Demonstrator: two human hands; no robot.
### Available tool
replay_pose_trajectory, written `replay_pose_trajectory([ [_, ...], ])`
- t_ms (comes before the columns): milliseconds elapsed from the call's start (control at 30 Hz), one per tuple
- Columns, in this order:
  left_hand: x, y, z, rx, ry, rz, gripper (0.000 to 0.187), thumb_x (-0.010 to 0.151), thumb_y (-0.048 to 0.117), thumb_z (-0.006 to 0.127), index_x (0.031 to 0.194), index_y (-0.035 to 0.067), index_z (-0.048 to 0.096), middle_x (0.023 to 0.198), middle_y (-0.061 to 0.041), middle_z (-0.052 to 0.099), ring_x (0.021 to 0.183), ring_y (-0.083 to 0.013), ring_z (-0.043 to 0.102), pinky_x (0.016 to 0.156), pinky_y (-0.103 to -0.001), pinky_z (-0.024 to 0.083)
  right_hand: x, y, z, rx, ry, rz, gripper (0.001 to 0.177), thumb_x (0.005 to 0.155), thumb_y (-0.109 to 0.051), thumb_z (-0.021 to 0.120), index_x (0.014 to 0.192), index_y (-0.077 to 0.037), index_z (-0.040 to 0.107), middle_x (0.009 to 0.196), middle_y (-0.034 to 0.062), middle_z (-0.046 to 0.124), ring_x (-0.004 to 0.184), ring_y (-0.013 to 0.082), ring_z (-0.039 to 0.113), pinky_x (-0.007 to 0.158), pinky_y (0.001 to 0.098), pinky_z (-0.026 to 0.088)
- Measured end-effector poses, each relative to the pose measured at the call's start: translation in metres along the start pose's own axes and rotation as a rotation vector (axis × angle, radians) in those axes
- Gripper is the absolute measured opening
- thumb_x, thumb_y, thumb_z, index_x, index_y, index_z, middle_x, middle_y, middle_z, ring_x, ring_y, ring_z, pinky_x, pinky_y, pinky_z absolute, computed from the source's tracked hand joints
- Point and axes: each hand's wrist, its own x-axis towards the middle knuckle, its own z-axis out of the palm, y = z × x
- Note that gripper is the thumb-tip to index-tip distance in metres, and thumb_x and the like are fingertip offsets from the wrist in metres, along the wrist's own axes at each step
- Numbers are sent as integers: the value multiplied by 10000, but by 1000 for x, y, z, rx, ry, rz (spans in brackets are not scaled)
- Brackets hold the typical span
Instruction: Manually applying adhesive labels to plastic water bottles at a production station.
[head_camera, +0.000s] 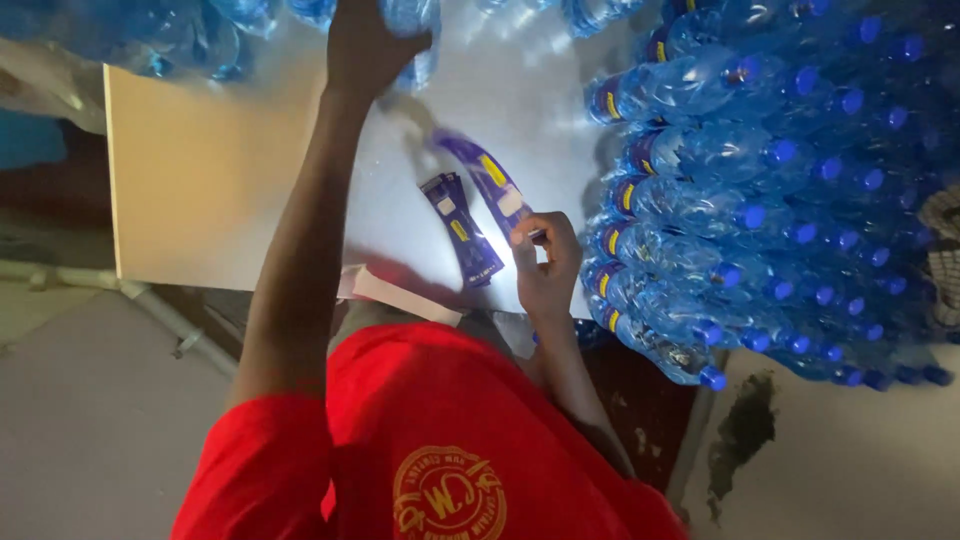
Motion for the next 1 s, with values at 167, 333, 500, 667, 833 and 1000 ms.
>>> replay_pose_trajectory([
  [167, -107, -21, -31, 61, -183, -245, 930, 792, 693, 984, 1414, 98, 631, 1340, -175, 704, 1298, -402, 693, 1090, -603, 560, 0, 6, 14, 1, 23, 71, 293, 1104, -240, 707, 1338, -117, 582, 1084, 82, 613, 967, 164, 598, 920, 383, 549],
  [333, -178, -68, -15, 78, -248, -473, 964, 796, 788, 918, 1307, 4, 683, 1244, -283, 718, 1191, -516, 724, 983, -643, 586, 10, -14, 37, 129, -50, 97, 464, 1118, -341, 751, 1453, -115, 526, 1088, 35, 567, 1066, 110, 614, 1017, 387, 554],
  [500, -235, -36, -38, -152, -143, -313, 975, 863, 399, 994, 1550, -26, 449, 1477, -396, 510, 1390, -639, 511, 1166, -722, 360, 3, -12, 82, 374, -219, 139, 493, 1115, -289, 779, 1480, -111, 498, 1124, 47, 571, 1105, 126, 582, 1067, 388, 513],
  [667, -276, -14, -52, -903, 4, -587, 635, 1022, 295, 803, 1545, 48, 538, 1362, -213, 646, 1201, -386, 680, 1016, -486, 547, -15, 13, 96, 339, -470, 206, 463, 1094, -258, 785, 1443, -58, 556, 1044, 67, 645, 1029, 143, 648, 993, 374, 517],
  [833, -287, 13, -49, -998, 373, -647, 53, 1021, 173, 842, 1059, 166, 806, 965, 10, 714, 926, -98, 620, 945, -328, 512, -32, 41, 94, 150, -369, 499, 253, 1070, -207, 810, 1279, -102, 712, 1011, 79, 682, 999, 145, 653, 940, 403, 557],
  [1000, -313, -37, -13, -984, 397, -529, 180, 1081, 206, 795, 1244, 136, 767, 1078, -55, 739, 989, -137, 679, 989, -413, 537, -52, 68, 106, 248, -324, 670, 215, 1090, -323, 770, 1227, -165, 721, 1003, 38, 664, 988, 127, 625, 935, 368, 537],
])
